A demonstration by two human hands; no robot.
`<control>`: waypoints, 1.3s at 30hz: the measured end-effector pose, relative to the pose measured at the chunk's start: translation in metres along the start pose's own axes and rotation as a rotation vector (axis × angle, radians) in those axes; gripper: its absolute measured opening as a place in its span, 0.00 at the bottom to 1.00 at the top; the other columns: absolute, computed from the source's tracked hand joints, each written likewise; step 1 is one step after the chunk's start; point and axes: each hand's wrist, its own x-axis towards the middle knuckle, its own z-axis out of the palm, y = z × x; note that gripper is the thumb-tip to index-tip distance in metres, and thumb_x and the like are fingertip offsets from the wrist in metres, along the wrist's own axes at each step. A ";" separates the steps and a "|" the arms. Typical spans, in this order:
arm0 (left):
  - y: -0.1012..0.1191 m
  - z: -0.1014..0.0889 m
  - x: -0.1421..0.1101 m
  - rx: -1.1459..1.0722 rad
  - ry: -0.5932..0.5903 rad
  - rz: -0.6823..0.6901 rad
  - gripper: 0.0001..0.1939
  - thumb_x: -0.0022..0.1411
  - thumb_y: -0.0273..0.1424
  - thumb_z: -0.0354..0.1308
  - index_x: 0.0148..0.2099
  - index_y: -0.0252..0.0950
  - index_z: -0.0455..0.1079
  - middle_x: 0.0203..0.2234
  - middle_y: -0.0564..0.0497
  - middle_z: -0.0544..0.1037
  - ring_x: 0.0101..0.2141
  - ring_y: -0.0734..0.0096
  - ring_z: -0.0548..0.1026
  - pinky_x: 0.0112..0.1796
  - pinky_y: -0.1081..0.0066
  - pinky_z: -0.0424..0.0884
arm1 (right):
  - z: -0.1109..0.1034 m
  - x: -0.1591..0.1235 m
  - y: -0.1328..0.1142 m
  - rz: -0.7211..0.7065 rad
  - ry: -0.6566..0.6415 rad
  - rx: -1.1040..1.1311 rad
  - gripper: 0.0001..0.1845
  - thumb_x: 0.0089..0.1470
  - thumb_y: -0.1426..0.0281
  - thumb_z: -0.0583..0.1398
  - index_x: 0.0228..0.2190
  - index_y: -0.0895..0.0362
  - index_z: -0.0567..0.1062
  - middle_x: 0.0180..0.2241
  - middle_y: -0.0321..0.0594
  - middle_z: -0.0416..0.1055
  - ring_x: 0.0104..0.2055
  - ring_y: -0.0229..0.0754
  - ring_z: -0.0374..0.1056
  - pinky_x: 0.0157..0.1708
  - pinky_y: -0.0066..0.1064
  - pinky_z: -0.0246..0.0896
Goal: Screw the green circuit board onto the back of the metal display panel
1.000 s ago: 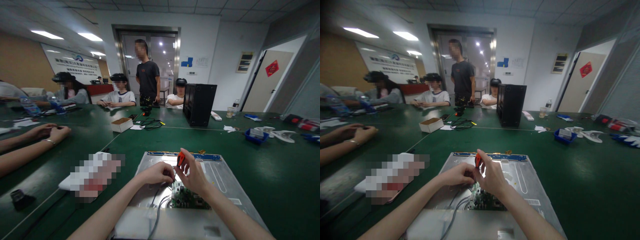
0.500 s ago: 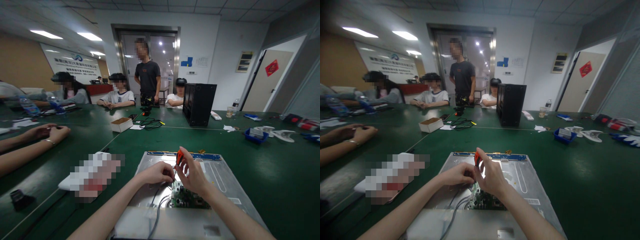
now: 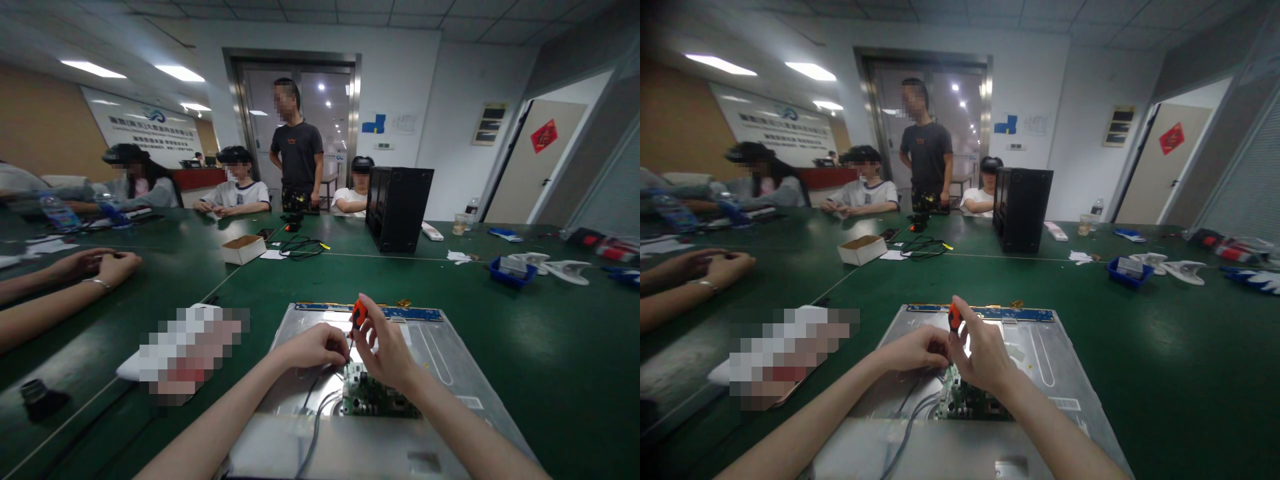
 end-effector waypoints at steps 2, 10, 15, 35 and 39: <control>0.001 0.000 0.000 -0.001 0.002 -0.003 0.03 0.50 0.24 0.63 0.30 0.35 0.76 0.23 0.56 0.75 0.28 0.72 0.71 0.34 0.74 0.67 | -0.001 0.001 -0.001 -0.002 0.001 -0.007 0.34 0.60 0.75 0.52 0.66 0.54 0.48 0.28 0.36 0.70 0.18 0.34 0.63 0.15 0.23 0.58; 0.003 0.000 0.000 -0.006 0.022 -0.013 0.04 0.49 0.23 0.63 0.30 0.34 0.76 0.22 0.56 0.74 0.25 0.74 0.69 0.30 0.76 0.65 | 0.002 -0.001 0.003 -0.025 0.026 -0.046 0.33 0.61 0.72 0.55 0.64 0.53 0.49 0.26 0.33 0.69 0.19 0.35 0.64 0.16 0.23 0.59; 0.003 0.001 0.000 -0.016 0.016 -0.004 0.04 0.49 0.23 0.62 0.31 0.34 0.76 0.21 0.57 0.74 0.25 0.75 0.68 0.28 0.77 0.64 | 0.001 -0.001 0.002 0.008 -0.003 -0.019 0.34 0.61 0.73 0.54 0.65 0.53 0.48 0.29 0.37 0.72 0.21 0.37 0.67 0.17 0.25 0.62; 0.005 0.000 -0.001 0.023 0.019 -0.003 0.04 0.50 0.23 0.62 0.30 0.34 0.76 0.22 0.56 0.75 0.28 0.73 0.70 0.33 0.75 0.66 | -0.001 -0.001 0.002 -0.003 -0.028 -0.010 0.34 0.61 0.75 0.52 0.65 0.54 0.48 0.29 0.39 0.73 0.21 0.37 0.66 0.17 0.25 0.61; 0.005 -0.001 0.000 0.020 0.006 0.007 0.02 0.50 0.23 0.63 0.29 0.34 0.76 0.22 0.56 0.75 0.27 0.73 0.70 0.32 0.75 0.66 | -0.001 0.000 0.001 -0.005 -0.007 -0.010 0.33 0.61 0.75 0.51 0.65 0.53 0.49 0.29 0.38 0.72 0.21 0.36 0.66 0.17 0.25 0.62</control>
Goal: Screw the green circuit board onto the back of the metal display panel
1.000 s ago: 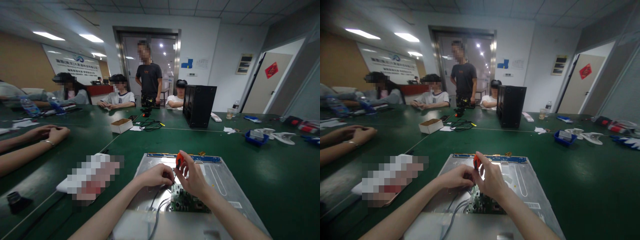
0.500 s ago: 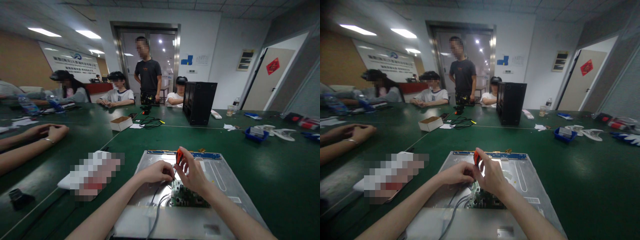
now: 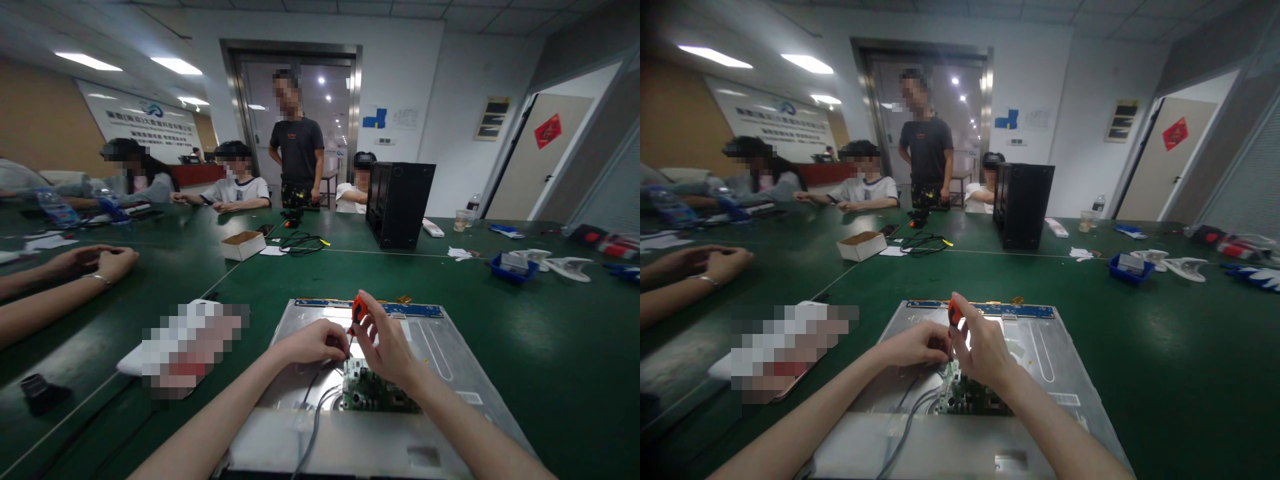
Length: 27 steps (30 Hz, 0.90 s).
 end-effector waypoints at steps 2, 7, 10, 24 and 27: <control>-0.001 -0.001 0.001 0.003 -0.001 -0.006 0.02 0.50 0.24 0.63 0.29 0.34 0.77 0.22 0.55 0.75 0.28 0.72 0.71 0.32 0.75 0.66 | 0.001 0.000 0.001 -0.001 0.016 -0.001 0.33 0.61 0.74 0.53 0.64 0.52 0.49 0.29 0.36 0.71 0.21 0.36 0.67 0.17 0.25 0.62; -0.002 0.000 0.000 0.002 0.008 -0.007 0.04 0.50 0.24 0.63 0.31 0.35 0.77 0.24 0.55 0.76 0.28 0.72 0.71 0.32 0.75 0.66 | 0.004 -0.002 0.005 -0.005 0.029 -0.008 0.32 0.61 0.73 0.55 0.63 0.50 0.50 0.30 0.34 0.71 0.21 0.35 0.66 0.18 0.24 0.62; -0.001 0.001 -0.001 0.000 0.021 0.000 0.04 0.51 0.24 0.62 0.31 0.35 0.77 0.23 0.56 0.76 0.27 0.73 0.70 0.31 0.76 0.66 | 0.003 -0.002 0.006 0.002 0.026 -0.009 0.31 0.61 0.72 0.56 0.62 0.50 0.51 0.29 0.34 0.70 0.21 0.35 0.66 0.18 0.24 0.61; -0.003 0.001 -0.001 0.042 0.025 0.011 0.04 0.51 0.25 0.61 0.32 0.35 0.77 0.25 0.55 0.76 0.27 0.73 0.70 0.31 0.76 0.65 | 0.002 0.000 0.007 -0.002 0.061 -0.010 0.28 0.62 0.70 0.57 0.60 0.50 0.52 0.29 0.32 0.70 0.20 0.34 0.65 0.17 0.23 0.60; -0.003 0.001 -0.002 0.037 0.022 0.015 0.05 0.51 0.25 0.60 0.32 0.35 0.76 0.25 0.55 0.76 0.28 0.72 0.70 0.32 0.75 0.66 | 0.003 0.000 0.005 -0.002 0.046 -0.005 0.29 0.62 0.71 0.56 0.61 0.51 0.52 0.30 0.34 0.70 0.21 0.35 0.66 0.17 0.24 0.61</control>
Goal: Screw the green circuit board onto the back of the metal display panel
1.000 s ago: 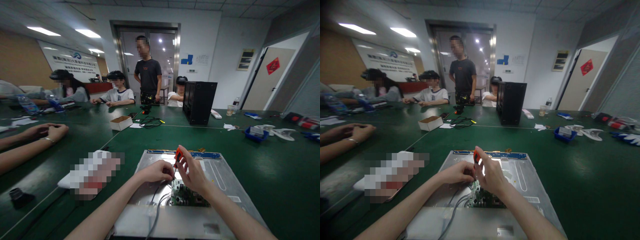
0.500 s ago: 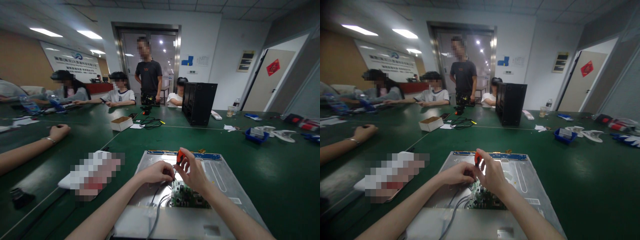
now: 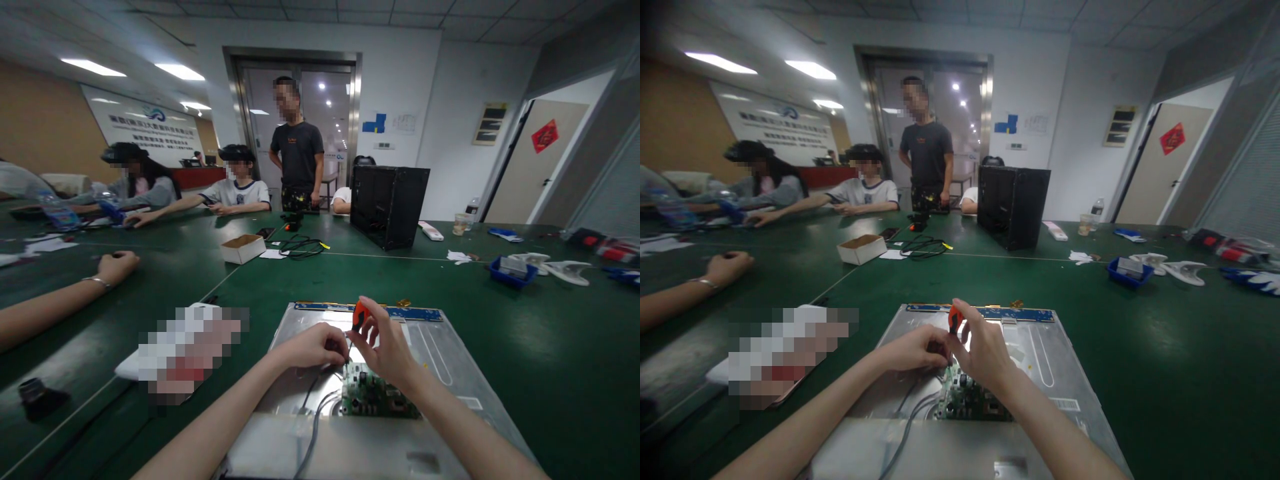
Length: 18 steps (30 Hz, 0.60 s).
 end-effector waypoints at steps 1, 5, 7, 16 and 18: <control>0.000 0.000 0.000 0.001 -0.001 -0.003 0.05 0.51 0.25 0.60 0.32 0.35 0.76 0.25 0.55 0.76 0.28 0.72 0.70 0.33 0.75 0.66 | 0.000 0.000 -0.001 0.001 -0.007 0.007 0.29 0.62 0.71 0.55 0.62 0.51 0.52 0.30 0.35 0.71 0.21 0.35 0.67 0.17 0.24 0.61; 0.002 0.000 0.000 0.008 -0.003 -0.029 0.02 0.51 0.25 0.62 0.30 0.35 0.75 0.23 0.56 0.74 0.27 0.73 0.69 0.32 0.74 0.65 | -0.001 0.001 -0.004 0.002 -0.012 0.004 0.30 0.62 0.74 0.52 0.63 0.52 0.51 0.32 0.39 0.72 0.22 0.36 0.67 0.17 0.24 0.61; 0.003 0.000 0.000 0.002 -0.003 -0.036 0.02 0.50 0.24 0.62 0.29 0.35 0.75 0.23 0.56 0.74 0.26 0.73 0.69 0.32 0.74 0.65 | -0.001 0.002 -0.004 0.003 -0.009 -0.006 0.30 0.62 0.74 0.52 0.63 0.52 0.51 0.31 0.37 0.71 0.21 0.35 0.66 0.16 0.23 0.61; -0.002 -0.001 0.002 -0.010 -0.003 -0.016 0.05 0.51 0.23 0.62 0.32 0.34 0.77 0.25 0.55 0.75 0.28 0.72 0.71 0.33 0.74 0.65 | 0.000 0.001 -0.001 -0.021 0.020 -0.020 0.28 0.64 0.70 0.55 0.62 0.51 0.52 0.28 0.33 0.70 0.20 0.35 0.65 0.17 0.23 0.62; -0.003 -0.001 0.002 -0.017 -0.007 -0.020 0.04 0.50 0.23 0.62 0.31 0.34 0.76 0.24 0.55 0.75 0.28 0.72 0.71 0.32 0.75 0.65 | -0.001 0.002 -0.001 -0.024 0.014 -0.018 0.28 0.64 0.70 0.55 0.62 0.50 0.52 0.28 0.34 0.70 0.20 0.35 0.66 0.17 0.23 0.62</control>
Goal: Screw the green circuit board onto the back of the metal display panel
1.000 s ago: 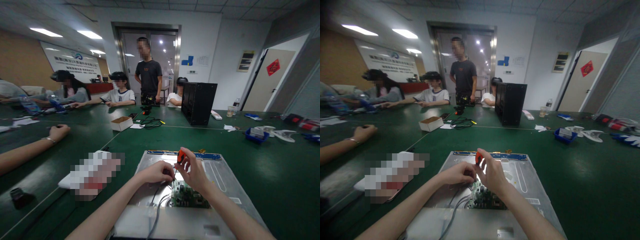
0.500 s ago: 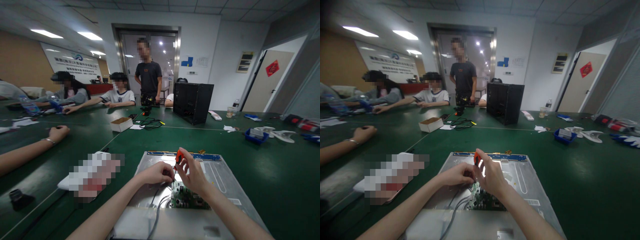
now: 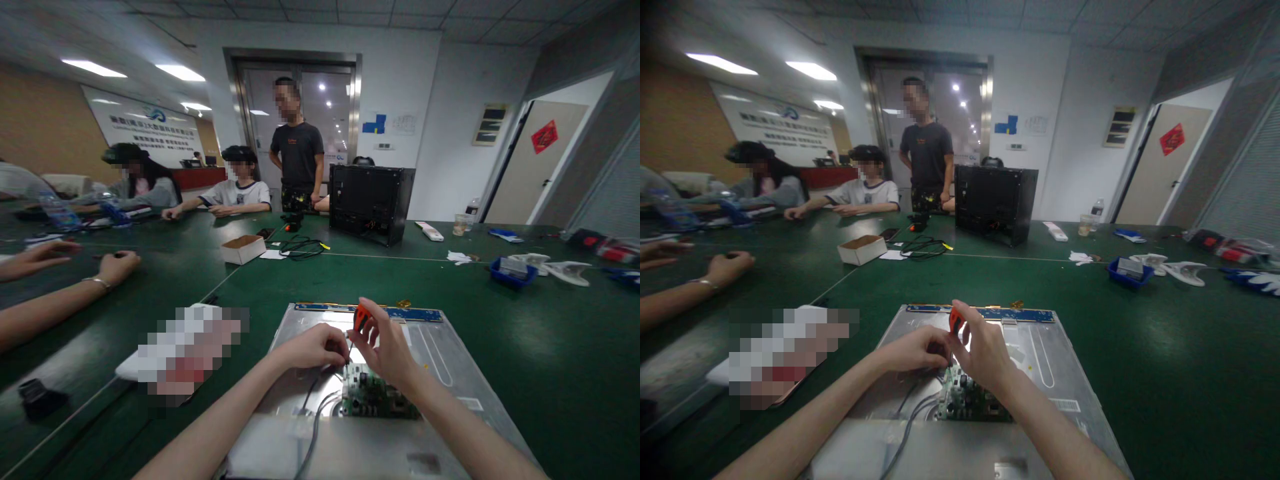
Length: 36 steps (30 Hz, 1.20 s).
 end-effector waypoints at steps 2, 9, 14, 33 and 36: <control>0.001 0.000 0.000 -0.005 -0.002 -0.011 0.04 0.50 0.22 0.62 0.30 0.34 0.76 0.24 0.56 0.74 0.27 0.73 0.70 0.32 0.75 0.65 | -0.001 0.001 -0.001 0.002 -0.014 0.011 0.30 0.63 0.71 0.54 0.63 0.51 0.52 0.28 0.35 0.70 0.21 0.35 0.66 0.17 0.24 0.62; 0.007 0.001 -0.001 -0.039 -0.007 -0.037 0.04 0.49 0.22 0.61 0.29 0.34 0.74 0.21 0.57 0.72 0.26 0.74 0.68 0.30 0.76 0.63 | -0.003 0.001 -0.005 0.023 -0.038 0.059 0.33 0.61 0.75 0.52 0.65 0.52 0.50 0.28 0.37 0.71 0.20 0.36 0.65 0.15 0.23 0.58; 0.006 0.000 -0.001 -0.026 -0.007 -0.026 0.03 0.49 0.22 0.62 0.29 0.34 0.74 0.21 0.57 0.72 0.25 0.75 0.68 0.30 0.75 0.64 | -0.001 0.001 -0.004 0.008 -0.010 0.013 0.31 0.62 0.73 0.53 0.64 0.52 0.51 0.28 0.35 0.70 0.20 0.35 0.66 0.16 0.23 0.60; 0.008 0.001 -0.001 -0.006 0.007 -0.021 0.05 0.50 0.21 0.62 0.29 0.34 0.75 0.21 0.57 0.73 0.26 0.74 0.70 0.34 0.74 0.66 | -0.001 0.001 -0.003 0.017 -0.011 0.015 0.31 0.62 0.74 0.53 0.64 0.51 0.52 0.31 0.38 0.71 0.21 0.35 0.66 0.16 0.24 0.61; 0.007 0.000 -0.001 -0.002 0.000 -0.022 0.04 0.50 0.21 0.62 0.29 0.34 0.75 0.22 0.57 0.74 0.27 0.73 0.70 0.34 0.74 0.66 | 0.000 0.001 -0.003 0.009 0.007 0.013 0.31 0.62 0.74 0.53 0.63 0.50 0.52 0.31 0.36 0.71 0.21 0.35 0.66 0.16 0.24 0.61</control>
